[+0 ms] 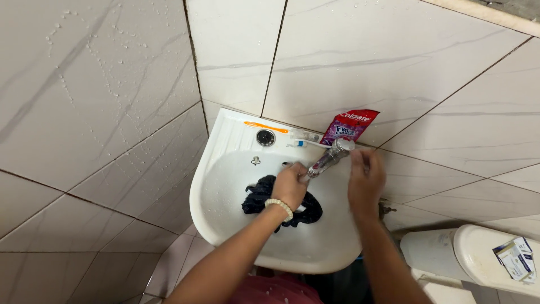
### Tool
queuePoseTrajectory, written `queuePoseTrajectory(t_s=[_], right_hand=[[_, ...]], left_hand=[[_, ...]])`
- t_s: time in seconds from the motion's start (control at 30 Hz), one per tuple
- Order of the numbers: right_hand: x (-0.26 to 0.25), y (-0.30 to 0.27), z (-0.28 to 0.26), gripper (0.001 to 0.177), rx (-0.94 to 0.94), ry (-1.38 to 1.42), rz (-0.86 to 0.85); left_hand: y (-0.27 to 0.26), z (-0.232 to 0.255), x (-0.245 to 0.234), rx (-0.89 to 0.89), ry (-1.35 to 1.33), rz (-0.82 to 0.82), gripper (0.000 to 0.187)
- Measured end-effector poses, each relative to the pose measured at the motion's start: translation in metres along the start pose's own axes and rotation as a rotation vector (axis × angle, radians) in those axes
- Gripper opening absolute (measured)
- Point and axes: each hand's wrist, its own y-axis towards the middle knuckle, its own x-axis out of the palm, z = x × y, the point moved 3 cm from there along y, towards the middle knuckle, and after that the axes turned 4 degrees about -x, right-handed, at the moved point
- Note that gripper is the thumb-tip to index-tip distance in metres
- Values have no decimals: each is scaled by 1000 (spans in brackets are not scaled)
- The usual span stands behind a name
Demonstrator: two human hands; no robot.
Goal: The person washes a dark-colored piece of clothing by hand in a bathroom sink. They repeatedly rub the fabric to create suds, rinse it under running water from the tap, and wring it out to remove excess water. The process involves continuous manipulation of the cloth under the stream.
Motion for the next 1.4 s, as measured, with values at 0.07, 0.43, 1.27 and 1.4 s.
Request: queuePoseTrajectory(t_s=[0.07,0.43,1.27,1.4], right_hand=[[31,-34,58,18,515,585,106],[127,-66,60,12,1149,1239,-288],[-11,-13,0,30,94,91,-91],[-19,16,-14,44,-58,35,-120]], left_hand=[[3,-13,23,-631,-778,-208,27],[77,90,5,-146,-33,-429,40],[109,129,20,126,205,-573,19],[125,156,57,732,1125,-601,21]])
